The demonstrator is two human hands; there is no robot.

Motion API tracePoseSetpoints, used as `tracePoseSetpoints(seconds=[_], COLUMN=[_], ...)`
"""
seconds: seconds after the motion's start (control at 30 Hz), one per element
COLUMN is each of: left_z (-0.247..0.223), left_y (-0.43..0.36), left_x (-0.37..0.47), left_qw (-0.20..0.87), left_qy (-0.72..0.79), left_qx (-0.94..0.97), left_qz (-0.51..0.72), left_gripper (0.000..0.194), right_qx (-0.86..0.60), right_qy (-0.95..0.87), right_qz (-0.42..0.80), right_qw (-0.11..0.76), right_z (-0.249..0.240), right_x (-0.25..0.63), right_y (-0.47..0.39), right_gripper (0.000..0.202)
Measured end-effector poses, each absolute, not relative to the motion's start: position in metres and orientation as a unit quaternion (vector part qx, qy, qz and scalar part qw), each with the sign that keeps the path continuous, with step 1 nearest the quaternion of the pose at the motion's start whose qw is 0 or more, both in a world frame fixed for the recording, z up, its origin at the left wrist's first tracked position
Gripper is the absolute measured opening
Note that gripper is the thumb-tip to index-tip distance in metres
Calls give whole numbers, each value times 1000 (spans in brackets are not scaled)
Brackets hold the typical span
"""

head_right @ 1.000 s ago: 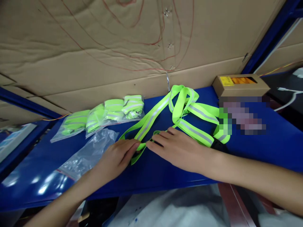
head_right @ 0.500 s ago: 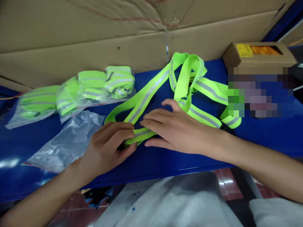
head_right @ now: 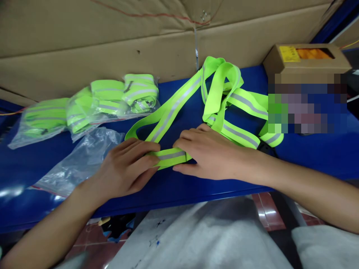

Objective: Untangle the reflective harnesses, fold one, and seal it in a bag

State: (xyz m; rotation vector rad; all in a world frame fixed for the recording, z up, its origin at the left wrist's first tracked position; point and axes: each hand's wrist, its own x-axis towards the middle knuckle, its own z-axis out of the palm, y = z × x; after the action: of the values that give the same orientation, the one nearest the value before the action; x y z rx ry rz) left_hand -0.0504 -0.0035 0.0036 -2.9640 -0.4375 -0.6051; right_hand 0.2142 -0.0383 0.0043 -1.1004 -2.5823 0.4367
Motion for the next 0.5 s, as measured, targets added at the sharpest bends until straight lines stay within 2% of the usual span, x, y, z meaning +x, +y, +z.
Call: tracePoseSetpoints(seconds=[0.23, 0.37, 0.5], left_z=[-1, 2, 2], left_y=[-3, -14, -23], left_x=[-51, -44, -38], left_qw=[-104, -64, -8], left_qy=[-218, -222, -230], left_qx=[-937, -929, -934], left_qz=[-251, -290, -273], left_gripper=[16, 20, 21], right_qx=[-367, -377, -361], right_qy=[-882, -882, -894], right_qz=[204, 203, 186], right_qw=[213, 197, 189], right_z=[4, 5, 4], right_x=[214, 212, 211], right_y=[-36, -35, -33], right_gripper=[45, 57, 57])
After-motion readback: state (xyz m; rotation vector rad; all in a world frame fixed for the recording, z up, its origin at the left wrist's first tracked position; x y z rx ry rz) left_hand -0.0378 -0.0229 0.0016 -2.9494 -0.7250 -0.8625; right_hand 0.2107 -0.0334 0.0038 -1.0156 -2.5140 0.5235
